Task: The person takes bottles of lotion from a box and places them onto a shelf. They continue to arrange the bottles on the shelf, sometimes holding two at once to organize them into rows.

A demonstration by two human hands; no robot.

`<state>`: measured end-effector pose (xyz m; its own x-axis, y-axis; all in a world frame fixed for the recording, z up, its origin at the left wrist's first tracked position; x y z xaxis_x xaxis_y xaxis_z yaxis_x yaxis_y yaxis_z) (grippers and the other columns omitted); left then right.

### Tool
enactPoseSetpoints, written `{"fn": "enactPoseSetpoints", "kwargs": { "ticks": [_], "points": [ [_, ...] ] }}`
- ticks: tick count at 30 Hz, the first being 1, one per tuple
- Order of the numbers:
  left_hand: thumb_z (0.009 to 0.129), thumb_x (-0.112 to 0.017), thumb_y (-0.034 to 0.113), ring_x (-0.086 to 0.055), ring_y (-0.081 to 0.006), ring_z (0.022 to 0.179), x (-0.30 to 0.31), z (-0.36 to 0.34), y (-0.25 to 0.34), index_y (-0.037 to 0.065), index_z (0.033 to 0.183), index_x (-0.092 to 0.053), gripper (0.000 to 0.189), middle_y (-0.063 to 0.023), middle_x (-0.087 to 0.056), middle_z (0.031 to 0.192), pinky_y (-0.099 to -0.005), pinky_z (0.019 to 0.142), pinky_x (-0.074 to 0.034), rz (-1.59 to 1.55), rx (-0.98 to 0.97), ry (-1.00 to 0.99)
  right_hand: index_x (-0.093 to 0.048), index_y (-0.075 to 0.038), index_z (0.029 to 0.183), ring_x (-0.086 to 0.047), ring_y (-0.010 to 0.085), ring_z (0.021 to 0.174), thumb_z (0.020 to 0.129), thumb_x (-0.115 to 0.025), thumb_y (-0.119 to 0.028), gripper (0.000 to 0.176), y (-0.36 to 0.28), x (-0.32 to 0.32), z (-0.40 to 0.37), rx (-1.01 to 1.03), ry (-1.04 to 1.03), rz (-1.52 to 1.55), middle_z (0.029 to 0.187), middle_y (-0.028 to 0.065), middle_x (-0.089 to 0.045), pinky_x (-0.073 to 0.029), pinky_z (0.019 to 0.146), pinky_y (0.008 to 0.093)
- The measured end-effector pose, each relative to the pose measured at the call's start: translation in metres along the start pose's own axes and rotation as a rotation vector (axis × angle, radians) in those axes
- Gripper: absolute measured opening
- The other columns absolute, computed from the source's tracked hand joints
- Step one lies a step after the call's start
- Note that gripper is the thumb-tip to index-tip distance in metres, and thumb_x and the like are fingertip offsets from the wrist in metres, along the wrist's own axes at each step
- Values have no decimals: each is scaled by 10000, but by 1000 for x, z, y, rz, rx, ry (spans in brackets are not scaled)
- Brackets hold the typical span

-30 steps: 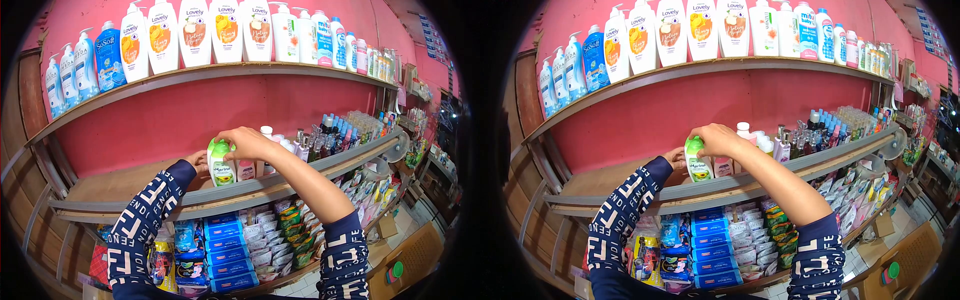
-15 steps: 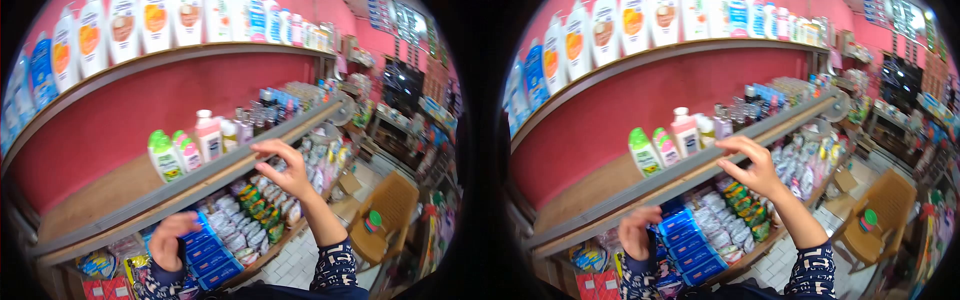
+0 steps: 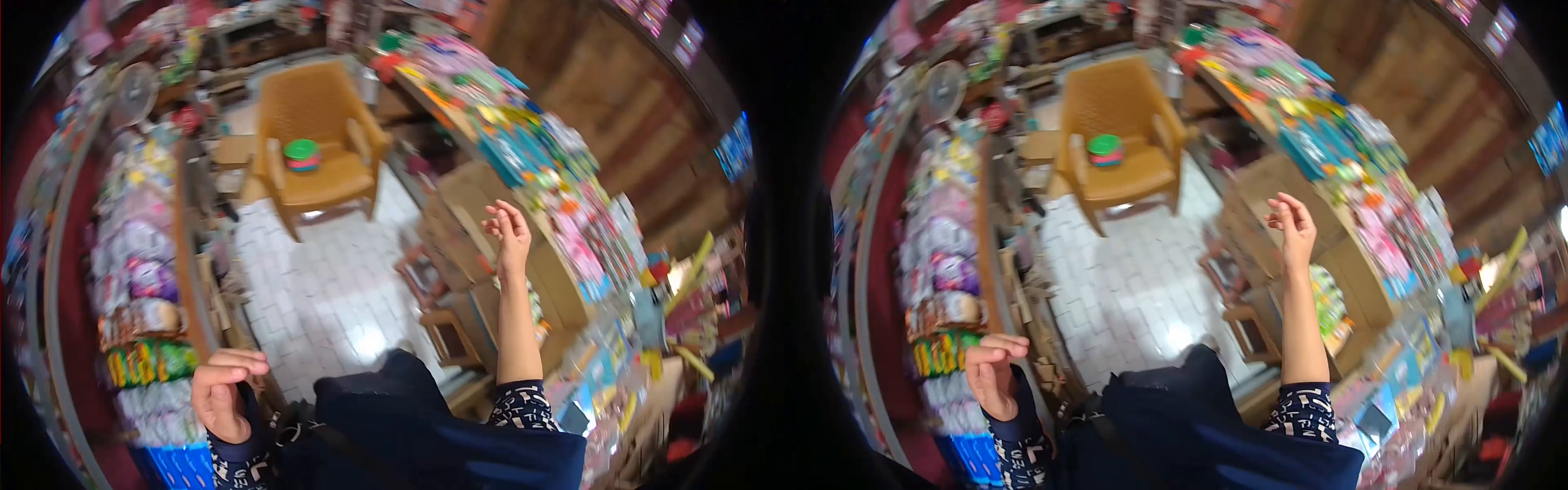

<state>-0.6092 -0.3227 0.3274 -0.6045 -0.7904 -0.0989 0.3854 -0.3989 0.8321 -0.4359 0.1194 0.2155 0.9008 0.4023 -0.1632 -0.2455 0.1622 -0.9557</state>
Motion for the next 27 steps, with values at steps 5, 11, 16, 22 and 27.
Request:
{"fn": "enactPoseSetpoints", "kwargs": {
  "ticks": [5, 11, 16, 22, 27],
  "points": [
    [978, -421, 213, -633, -293, 850, -161, 28, -43, -7, 917, -589, 283, -194, -656, 866, -390, 795, -495, -108, 122, -374, -600, -55, 1144, -623, 114, 765, 942, -564, -211, 258, 57, 256, -20, -223, 353, -161, 979, 66, -664, -496, 659, 248],
    [969, -438, 203, -645, -275, 844, -279, 27, -92, -7, 940, -616, 276, -190, -662, 887, -362, 786, -500, -91, 294, -534, -641, -85, 1083, -602, 101, 704, 871, -649, -207, 245, 207, 409, -91, -681, 332, -365, 889, 28, -668, -489, 619, 251],
    [963, -436, 178, -643, -273, 862, -325, 25, -121, -18, 949, -613, 264, -192, -657, 899, -363, 796, -498, -39, 416, -581, -645, -42, 1051, -631, 185, 792, 742, -769, -300, 421, 283, 410, -133, -868, -164, -874, 890, 72, -677, -505, 727, 307],
    [951, -453, 133, -641, -274, 890, -364, 18, -150, -31, 959, -607, 226, -196, -659, 935, -365, 820, -492, -60, 510, -646, -622, -25, 1072, -626, 275, 914, 639, -802, -471, 647, 286, 371, -168, -880, -321, -1077, 993, 160, -654, -485, 810, 356],
    [941, -457, 92, -624, -262, 946, -401, 5, -172, -45, 1015, -607, 216, -182, -656, 982, -356, 880, -467, -53, 607, -790, -548, -29, 1109, -639, 204, 751, 704, -813, -278, 543, 266, 377, -158, -943, -20, -547, 916, 120, -658, -513, 624, 306]
  ]
}}
Point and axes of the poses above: each hand's wrist, its own z-axis towards the middle knuckle, its own x-axis out of the back of the hand, y = z × x, the point moved 5 cm from there along z, towards the middle knuckle
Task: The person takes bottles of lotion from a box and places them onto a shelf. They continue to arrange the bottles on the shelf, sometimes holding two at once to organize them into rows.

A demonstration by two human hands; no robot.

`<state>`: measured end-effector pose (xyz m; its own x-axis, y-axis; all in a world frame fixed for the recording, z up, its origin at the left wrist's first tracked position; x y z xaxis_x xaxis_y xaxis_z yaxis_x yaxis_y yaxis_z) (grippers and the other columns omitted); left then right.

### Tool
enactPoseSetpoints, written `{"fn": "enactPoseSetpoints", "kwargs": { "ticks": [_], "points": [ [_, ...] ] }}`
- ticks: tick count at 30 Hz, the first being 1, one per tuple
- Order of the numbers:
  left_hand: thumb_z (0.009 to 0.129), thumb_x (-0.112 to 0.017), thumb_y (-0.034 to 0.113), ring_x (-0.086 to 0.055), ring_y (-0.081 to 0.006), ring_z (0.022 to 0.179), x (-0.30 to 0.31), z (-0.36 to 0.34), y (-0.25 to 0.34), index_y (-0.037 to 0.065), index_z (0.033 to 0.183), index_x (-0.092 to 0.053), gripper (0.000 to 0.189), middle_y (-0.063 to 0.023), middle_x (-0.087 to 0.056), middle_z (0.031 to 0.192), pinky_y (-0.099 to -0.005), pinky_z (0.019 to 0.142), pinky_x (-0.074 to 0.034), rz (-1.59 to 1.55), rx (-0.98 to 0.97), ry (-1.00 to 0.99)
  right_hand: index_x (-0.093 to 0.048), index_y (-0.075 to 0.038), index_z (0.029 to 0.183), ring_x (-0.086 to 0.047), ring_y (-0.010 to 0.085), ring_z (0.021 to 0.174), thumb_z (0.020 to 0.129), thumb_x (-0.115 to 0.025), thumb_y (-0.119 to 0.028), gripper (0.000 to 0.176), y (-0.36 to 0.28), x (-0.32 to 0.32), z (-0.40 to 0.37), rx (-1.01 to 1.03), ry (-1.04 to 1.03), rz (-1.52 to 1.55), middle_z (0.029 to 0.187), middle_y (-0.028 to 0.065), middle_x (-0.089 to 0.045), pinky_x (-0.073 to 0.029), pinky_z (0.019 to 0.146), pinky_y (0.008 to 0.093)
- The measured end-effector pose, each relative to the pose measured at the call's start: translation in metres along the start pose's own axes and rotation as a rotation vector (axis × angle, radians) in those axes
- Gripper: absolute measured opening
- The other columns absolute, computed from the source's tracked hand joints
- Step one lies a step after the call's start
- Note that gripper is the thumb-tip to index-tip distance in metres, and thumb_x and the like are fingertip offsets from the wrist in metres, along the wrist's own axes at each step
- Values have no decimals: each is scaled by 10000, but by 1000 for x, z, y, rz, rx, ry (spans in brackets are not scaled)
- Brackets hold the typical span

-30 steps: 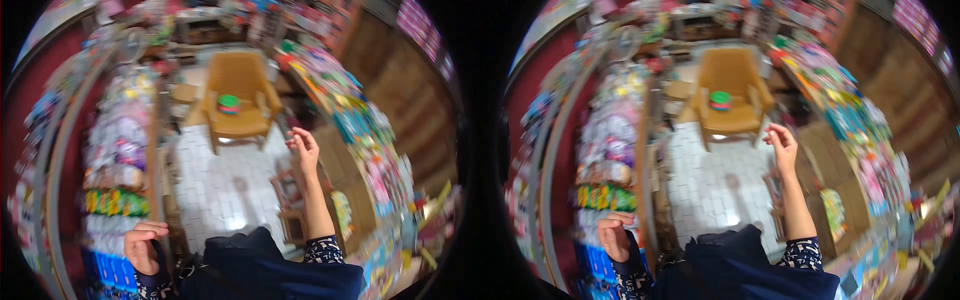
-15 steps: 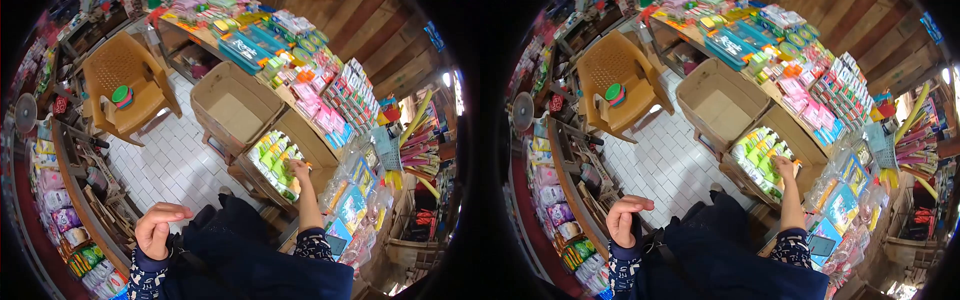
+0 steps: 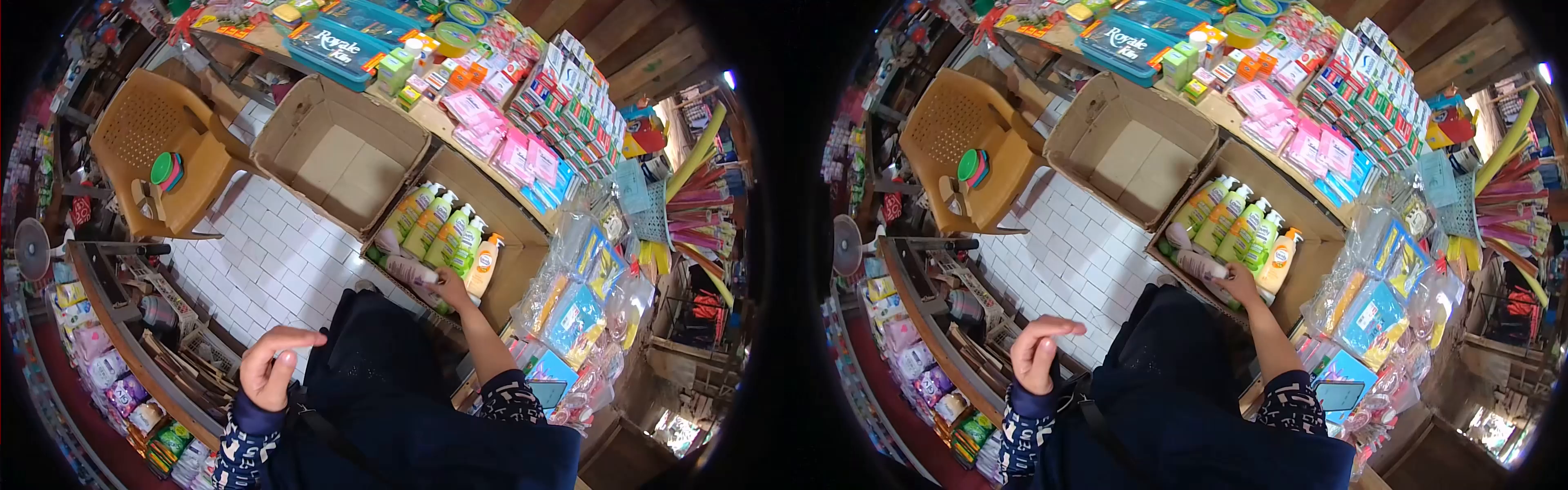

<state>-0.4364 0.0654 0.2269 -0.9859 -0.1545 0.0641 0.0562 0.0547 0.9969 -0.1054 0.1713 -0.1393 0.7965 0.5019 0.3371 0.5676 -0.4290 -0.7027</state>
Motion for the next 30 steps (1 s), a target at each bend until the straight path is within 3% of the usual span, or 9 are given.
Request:
{"fn": "enactPoseSetpoints", "kwargs": {
  "ticks": [2, 10, 13, 14, 17, 20, 22, 25, 30],
  "points": [
    [940, -468, 131, -609, -268, 982, -9, 12, -28, -32, 1110, -555, 252, -194, -617, 1066, -363, 872, -473, -3, 78, -66, -489, -57, 1138, -631, 145, 682, 756, -777, -93, 480, 1, 14, 7, 58, 82, 197, 921, 105, -652, -497, 507, 242],
    [892, -613, 191, -466, -301, 1238, -65, 25, -121, 178, 1493, -95, 794, -82, -281, 1489, -458, 1000, -417, -520, 415, -112, -493, -63, 1162, -606, 138, 961, 787, -748, -86, 454, -167, 58, -80, 265, -233, 652, 1040, 61, -628, -511, 791, 275],
    [899, -610, 193, -428, -320, 1280, -78, 31, -124, 152, 1488, -136, 758, -118, -302, 1477, -468, 1009, -410, -570, 175, -141, -501, -55, 1190, -579, 133, 1024, 782, -757, -106, 484, -213, 15, -106, 372, -581, 659, 1074, 40, -612, -476, 879, 286],
    [909, -599, 192, -406, -338, 1301, -75, 32, -136, 104, 1448, -253, 646, -171, -387, 1419, -483, 1018, -399, -560, 216, 17, -546, -36, 1160, -571, 136, 1041, 774, -768, -120, 453, -221, 8, -110, 383, -643, 520, 1073, 42, -613, -474, 882, 292],
    [927, -568, 194, -504, -356, 1206, -59, 31, -122, 43, 1368, -372, 506, -235, -528, 1261, -479, 1000, -426, -690, 208, 81, -611, -31, 1112, -618, 170, 988, 891, -629, -337, 378, -194, 9, -64, 298, -555, 736, 1088, 81, -649, -501, 829, 330],
    [921, -581, 217, -550, -355, 1151, -36, 9, -136, 29, 1370, -363, 533, -236, -554, 1216, -462, 953, -469, -628, 246, 137, -619, -21, 1125, -654, 256, 932, 822, -635, -464, 537, -86, 18, -4, -18, -222, -566, 1033, 138, -675, -518, 776, 367],
    [913, -595, 225, -564, -353, 1131, -27, -2, -132, 22, 1369, -361, 552, -229, -572, 1183, -459, 932, -484, -603, 258, 215, -618, -10, 1109, -643, 306, 928, 741, -696, -492, 612, -35, 7, -6, -154, -264, -874, 1008, 186, -664, -511, 781, 385],
    [909, -599, 263, -582, -346, 1100, -10, -18, -139, 4, 1319, -396, 526, -216, -592, 1146, -448, 910, -499, -543, 269, 255, -627, -11, 1059, -637, 330, 926, 662, -758, -515, 655, -6, -10, -2, -75, -35, -860, 975, 197, -662, -506, 774, 404],
    [901, -579, 416, -624, -293, 998, -5, -32, -135, 32, 1240, -456, 527, -167, -618, 1087, -410, 864, -513, -713, 364, 304, -609, -6, 1021, -637, 307, 875, 607, -807, -495, 671, 10, -9, 14, -61, -93, -500, 932, 194, -651, -502, 774, 384]
  ]
}}
Point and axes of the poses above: each hand's wrist, its own z-axis towards the middle knuckle, its own x-axis out of the back of the hand, y = z × x, the point moved 5 cm from there along z, towards the middle knuckle
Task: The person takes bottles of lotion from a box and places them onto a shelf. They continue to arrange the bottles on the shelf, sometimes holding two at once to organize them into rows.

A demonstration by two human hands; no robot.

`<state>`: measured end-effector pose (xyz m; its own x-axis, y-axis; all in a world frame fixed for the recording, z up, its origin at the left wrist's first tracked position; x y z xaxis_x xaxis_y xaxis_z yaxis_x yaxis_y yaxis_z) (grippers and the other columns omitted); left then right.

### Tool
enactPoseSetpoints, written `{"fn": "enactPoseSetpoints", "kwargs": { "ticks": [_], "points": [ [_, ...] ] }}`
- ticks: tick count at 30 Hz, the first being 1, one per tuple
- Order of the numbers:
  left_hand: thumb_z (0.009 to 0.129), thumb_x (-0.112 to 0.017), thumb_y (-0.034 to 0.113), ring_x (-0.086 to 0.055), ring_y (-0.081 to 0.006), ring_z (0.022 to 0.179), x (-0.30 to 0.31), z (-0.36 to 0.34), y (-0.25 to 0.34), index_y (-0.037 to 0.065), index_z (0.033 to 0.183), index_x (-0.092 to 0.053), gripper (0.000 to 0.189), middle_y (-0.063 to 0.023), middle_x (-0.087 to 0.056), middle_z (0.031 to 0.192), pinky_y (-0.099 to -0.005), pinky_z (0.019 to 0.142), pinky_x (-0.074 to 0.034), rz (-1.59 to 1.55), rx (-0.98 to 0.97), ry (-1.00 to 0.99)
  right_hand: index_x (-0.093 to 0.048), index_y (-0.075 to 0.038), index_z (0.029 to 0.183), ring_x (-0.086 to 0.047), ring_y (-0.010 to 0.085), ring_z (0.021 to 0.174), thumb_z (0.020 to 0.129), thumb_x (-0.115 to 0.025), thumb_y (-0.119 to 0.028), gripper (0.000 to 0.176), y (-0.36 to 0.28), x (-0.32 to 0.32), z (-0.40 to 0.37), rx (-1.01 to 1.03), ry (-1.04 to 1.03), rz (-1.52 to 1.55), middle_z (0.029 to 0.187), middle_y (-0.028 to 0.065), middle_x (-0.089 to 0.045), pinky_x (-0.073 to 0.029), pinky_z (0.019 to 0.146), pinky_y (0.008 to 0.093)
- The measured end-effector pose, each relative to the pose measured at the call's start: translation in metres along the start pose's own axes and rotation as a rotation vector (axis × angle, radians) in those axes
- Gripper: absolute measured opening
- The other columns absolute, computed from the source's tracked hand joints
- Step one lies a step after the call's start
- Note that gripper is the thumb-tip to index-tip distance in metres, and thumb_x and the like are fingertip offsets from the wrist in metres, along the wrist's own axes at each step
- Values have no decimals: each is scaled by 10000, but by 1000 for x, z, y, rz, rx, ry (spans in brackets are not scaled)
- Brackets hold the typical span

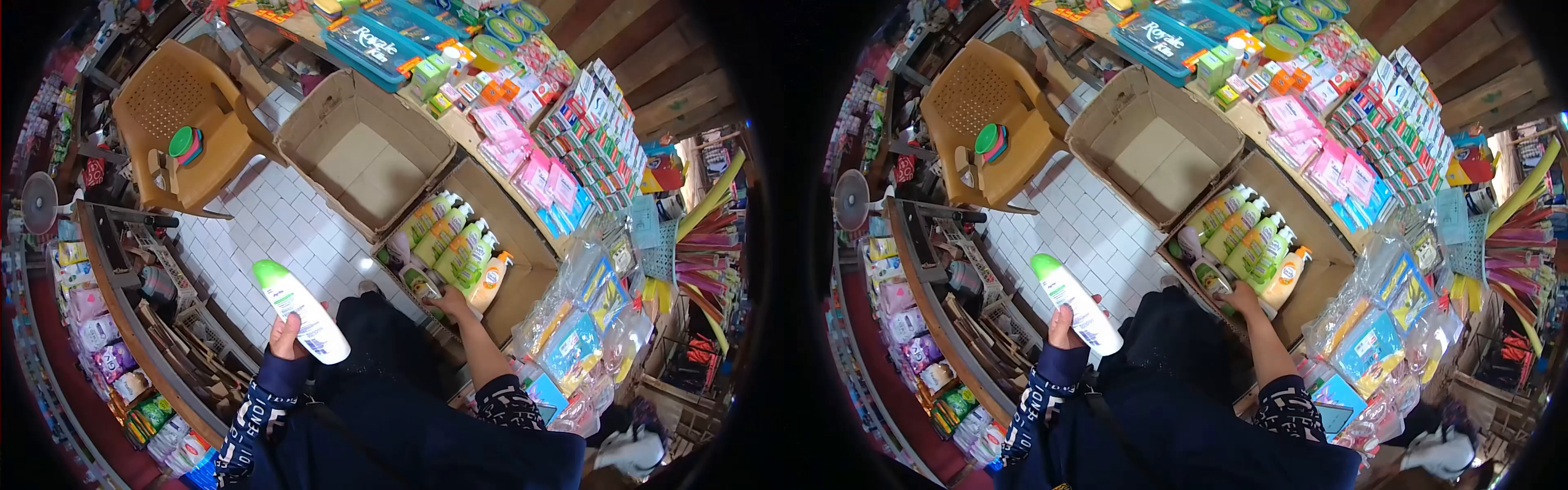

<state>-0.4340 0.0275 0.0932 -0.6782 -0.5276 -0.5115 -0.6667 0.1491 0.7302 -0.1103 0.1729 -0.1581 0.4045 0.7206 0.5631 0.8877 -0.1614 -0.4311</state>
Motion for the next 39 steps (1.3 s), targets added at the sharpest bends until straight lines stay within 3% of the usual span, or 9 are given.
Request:
{"fn": "enactPoseSetpoints", "kwargs": {
  "ticks": [5, 7, 9, 14, 21, 23, 29, 34, 39],
  "points": [
    [944, -454, 485, -653, -270, 762, 23, -20, 16, 67, 1225, -438, 504, -126, -613, 936, -371, 681, -546, -157, 81, 86, -575, -54, 1101, -636, 220, 708, 664, -825, -336, 577, -42, 80, -28, 255, 201, -18, 837, 153, -646, -495, 541, 301],
    [902, -460, 584, -616, -221, 625, 36, -29, 31, 113, 1364, -308, 677, -123, -572, 956, -300, 523, -505, -56, -58, 107, -606, -79, 1096, -659, 292, 735, 661, -827, -325, 546, -80, 142, -45, 124, 114, -46, 840, 153, -675, -504, 750, 377],
    [850, -457, 679, -536, -154, 551, 32, -47, 58, 111, 1325, -346, 749, -75, -528, 1005, -269, 494, -435, 24, -212, 74, -607, -83, 985, -559, 133, 497, 687, -826, -222, 395, -163, 205, -90, 364, 154, 61, 679, 48, -623, -466, 490, 296],
    [791, -667, 552, -428, -146, 751, 55, -111, 94, 125, 1467, -163, 945, -60, -428, 1020, -222, 549, -413, -400, -292, -191, -472, -104, 995, -519, 64, 486, 773, -770, -145, 374, -352, 241, -170, 731, -24, 303, 687, -16, -563, -405, 405, 213],
    [716, -610, 572, -547, -276, 863, 109, -260, 148, 38, 1460, -215, 997, -168, -565, 1051, -328, 708, -464, -585, -732, -218, -543, -51, 1060, -582, 86, 698, 833, -703, -130, 290, -595, 66, -331, 1383, -687, 207, 879, 29, -573, -493, 550, 234],
    [764, -529, 581, -577, -330, 743, 132, -315, 149, 76, 1459, -237, 908, -160, -493, 1285, -378, 535, -446, -511, -863, -49, -546, -39, 1104, -576, 83, 705, 840, -696, -135, 318, -641, 8, -392, 1585, -753, 138, 914, 39, -571, -494, 559, 229],
    [822, -464, 534, -632, -465, 727, 211, -482, 128, 98, 1471, -177, 833, -310, -335, 1408, -487, 472, -491, -412, -1205, 31, -491, -30, 1190, -559, 64, 683, 897, -611, -93, 323, -694, -170, -593, 1778, -1291, 17, 926, 34, -571, -492, 579, 217],
    [765, -666, 361, -614, -490, 925, 222, -588, 114, 131, 1484, -93, 948, -315, -305, 1417, -582, 713, -546, -577, -1505, 121, -466, -4, 1168, -563, 78, 676, 872, -636, -53, 345, -701, -267, -732, 1912, -1563, 50, 959, 66, -584, -490, 571, 218],
    [738, -704, 303, -584, -460, 1032, 223, -683, 111, 122, 1470, -165, 926, -244, -373, 1400, -588, 837, -512, -177, -1521, 840, -495, -8, 1126, -570, 72, 704, 828, -686, -20, 354, -721, -303, -854, 2177, -1656, 203, 967, 72, -607, -483, 549, 198]
  ]
}}
Point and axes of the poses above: each hand's wrist, its own z-axis towards the middle knuckle, its own x-axis out of the back of the hand, y = z × x, the point moved 5 cm from there along z, towards the middle knuckle
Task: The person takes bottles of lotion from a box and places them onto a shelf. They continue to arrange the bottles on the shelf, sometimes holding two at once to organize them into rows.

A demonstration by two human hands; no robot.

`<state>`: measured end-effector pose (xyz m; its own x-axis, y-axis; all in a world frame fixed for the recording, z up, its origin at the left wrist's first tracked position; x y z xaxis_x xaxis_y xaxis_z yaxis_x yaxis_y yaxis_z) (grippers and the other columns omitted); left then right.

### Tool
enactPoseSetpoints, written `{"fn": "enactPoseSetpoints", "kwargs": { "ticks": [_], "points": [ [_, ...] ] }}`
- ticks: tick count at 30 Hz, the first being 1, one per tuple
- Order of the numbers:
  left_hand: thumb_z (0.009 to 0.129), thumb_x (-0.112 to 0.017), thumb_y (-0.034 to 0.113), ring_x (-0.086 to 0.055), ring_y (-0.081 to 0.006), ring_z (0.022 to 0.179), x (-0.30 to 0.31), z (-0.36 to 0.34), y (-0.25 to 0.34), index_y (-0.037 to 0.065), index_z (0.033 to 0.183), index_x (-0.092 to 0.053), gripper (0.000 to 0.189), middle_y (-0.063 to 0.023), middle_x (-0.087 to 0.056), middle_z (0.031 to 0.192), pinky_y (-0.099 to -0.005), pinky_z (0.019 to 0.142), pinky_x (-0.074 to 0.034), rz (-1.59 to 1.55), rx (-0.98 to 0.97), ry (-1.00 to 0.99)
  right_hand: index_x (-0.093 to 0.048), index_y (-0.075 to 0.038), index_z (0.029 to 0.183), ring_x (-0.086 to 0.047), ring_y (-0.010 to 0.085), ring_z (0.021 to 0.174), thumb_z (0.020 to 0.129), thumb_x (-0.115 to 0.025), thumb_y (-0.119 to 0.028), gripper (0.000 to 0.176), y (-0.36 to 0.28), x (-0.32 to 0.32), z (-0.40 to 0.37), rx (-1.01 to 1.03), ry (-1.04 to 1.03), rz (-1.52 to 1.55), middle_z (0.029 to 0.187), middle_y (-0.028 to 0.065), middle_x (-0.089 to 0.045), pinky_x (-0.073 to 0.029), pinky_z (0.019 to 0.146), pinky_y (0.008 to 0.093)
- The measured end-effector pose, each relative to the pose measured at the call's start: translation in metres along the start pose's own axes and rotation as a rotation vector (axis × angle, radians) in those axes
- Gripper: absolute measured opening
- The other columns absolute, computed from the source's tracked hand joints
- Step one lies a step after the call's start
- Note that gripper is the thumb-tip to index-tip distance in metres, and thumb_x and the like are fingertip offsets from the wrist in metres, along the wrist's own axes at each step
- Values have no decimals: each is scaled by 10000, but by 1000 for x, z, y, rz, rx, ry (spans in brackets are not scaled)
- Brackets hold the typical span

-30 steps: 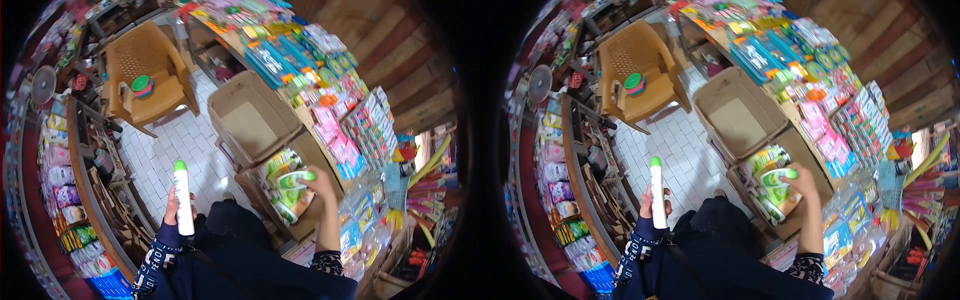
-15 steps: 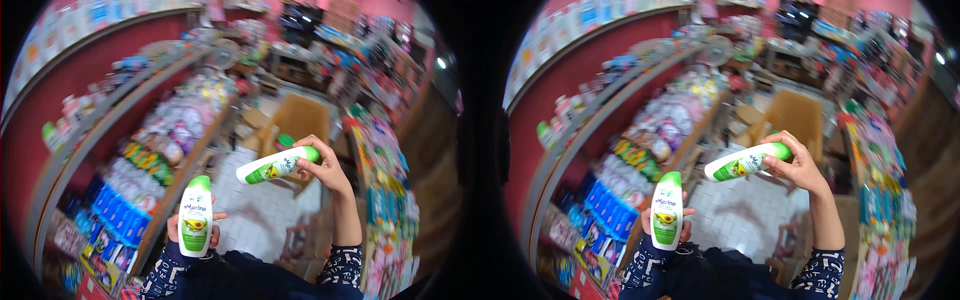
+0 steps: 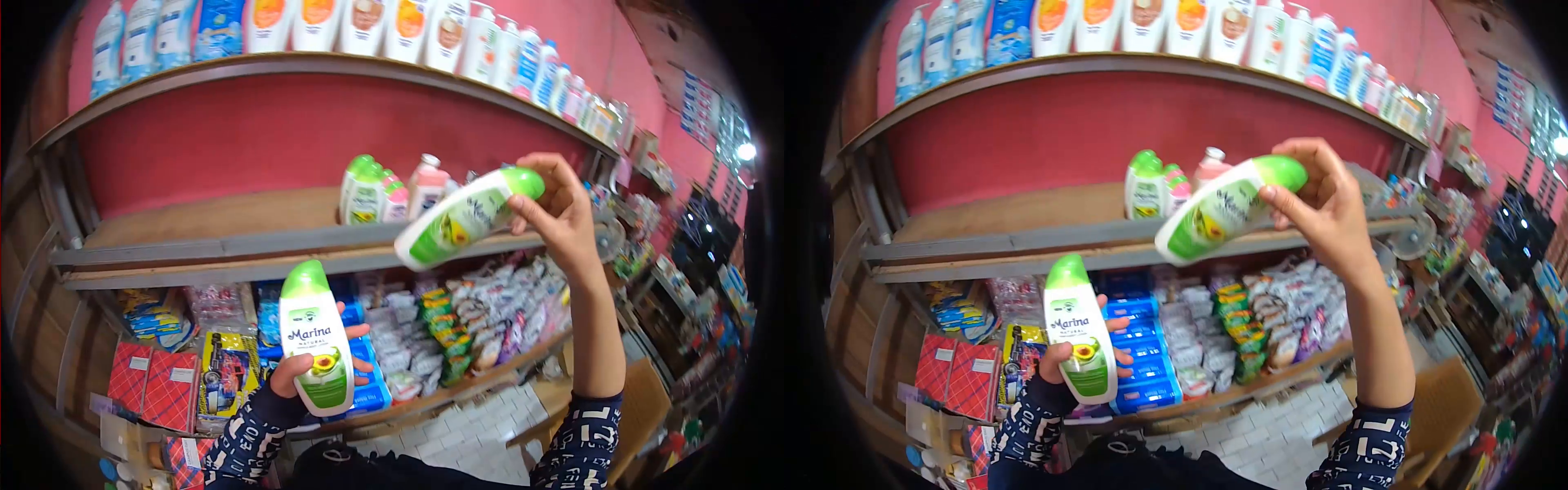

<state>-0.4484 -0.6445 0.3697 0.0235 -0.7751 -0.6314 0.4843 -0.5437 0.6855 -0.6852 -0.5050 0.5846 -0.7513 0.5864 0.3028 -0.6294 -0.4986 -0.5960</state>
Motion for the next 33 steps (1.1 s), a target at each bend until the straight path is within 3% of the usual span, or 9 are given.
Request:
{"fn": "enactPoseSetpoints", "kwargs": {
  "ticks": [2, 4, 8, 12, 15, 20, 24, 25, 33],
  "points": [
    [712, -689, 329, -569, -414, 1076, 2, 13, 32, 96, 1462, -179, 936, -246, -382, 1394, -521, 874, -507, 135, -124, 42, -529, -12, 1126, -597, 82, 861, 822, -702, -43, 351, -4, -10, 44, 205, 25, -105, 999, 62, -626, -514, 665, 209],
    [694, -690, 366, -510, -359, 1182, 2, 31, 63, 56, 1446, -226, 937, -210, -384, 1406, -484, 947, -468, 264, -274, 139, -551, -22, 1125, -601, 77, 858, 811, -713, -52, 354, 3, -21, 83, 367, 82, -149, 996, 56, -636, -511, 709, 211],
    [683, -644, 309, -386, -336, 1296, 22, 82, 116, 44, 1437, -267, 883, -170, -321, 1457, -491, 1037, -386, 389, -457, 218, -607, -86, 1058, -584, 93, 590, 755, -744, -79, 333, 44, -44, 149, 530, 138, -343, 832, 51, -670, -480, 547, 251],
    [717, -604, 215, -462, -332, 1235, 49, 138, 145, 36, 1412, -315, 773, -154, -419, 1399, -469, 979, -453, 341, -358, 196, -614, -112, 1003, -640, 289, 694, 734, -748, -160, 304, 100, -75, 195, 409, -5, -505, 875, 124, -672, -518, 658, 366],
    [732, -561, 123, -461, -315, 1247, 70, 172, 142, -1, 1377, -359, 688, -160, -482, 1340, -450, 1004, -450, 174, -275, 166, -634, -116, 999, -651, 341, 859, 704, -765, -184, 331, 147, -97, 218, 241, -149, -484, 888, 159, -679, -518, 752, 417],
    [740, -545, 137, -506, -309, 1194, 87, 207, 134, -3, 1377, -360, 678, -162, -498, 1319, -434, 976, -468, 136, -241, 204, -663, -93, 980, -642, 331, 931, 687, -777, -193, 330, 192, -130, 229, 140, -415, -445, 972, 147, -680, -510, 795, 410],
    [740, -533, 146, -552, -307, 1118, 97, 219, 123, 7, 1369, -384, 661, -158, -517, 1287, -431, 953, -480, 53, -148, 161, -639, -43, 1001, -634, 197, 787, 749, -756, -147, 297, 218, -145, 227, 52, -587, -331, 926, 102, -688, -497, 719, 345],
    [745, -525, 165, -573, -306, 1071, 97, 220, 122, 19, 1366, -400, 650, -164, -525, 1264, -430, 935, -486, 83, -168, 190, -629, -30, 1005, -638, 170, 767, 793, -723, -138, 256, 219, -148, 226, 137, -603, -361, 905, 89, -686, -510, 692, 325],
    [766, -509, 212, -546, -325, 1135, 101, 223, 113, 37, 1393, -365, 667, -194, -482, 1333, -454, 959, -465, 93, -151, 263, -630, -10, 990, -632, 124, 668, 871, -639, -129, 169, 226, -155, 218, -48, -798, -247, 843, 73, -676, -537, 591, 276]
  ]
}}
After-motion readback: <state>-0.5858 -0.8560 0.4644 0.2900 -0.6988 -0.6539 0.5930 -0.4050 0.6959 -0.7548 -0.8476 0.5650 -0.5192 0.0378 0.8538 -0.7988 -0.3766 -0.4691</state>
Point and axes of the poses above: each hand's wrist, its own z-axis towards the middle knuckle, its own x-axis out of the back of the hand, y = z × x, the point moved 5 cm from there along z, towards the middle knuckle
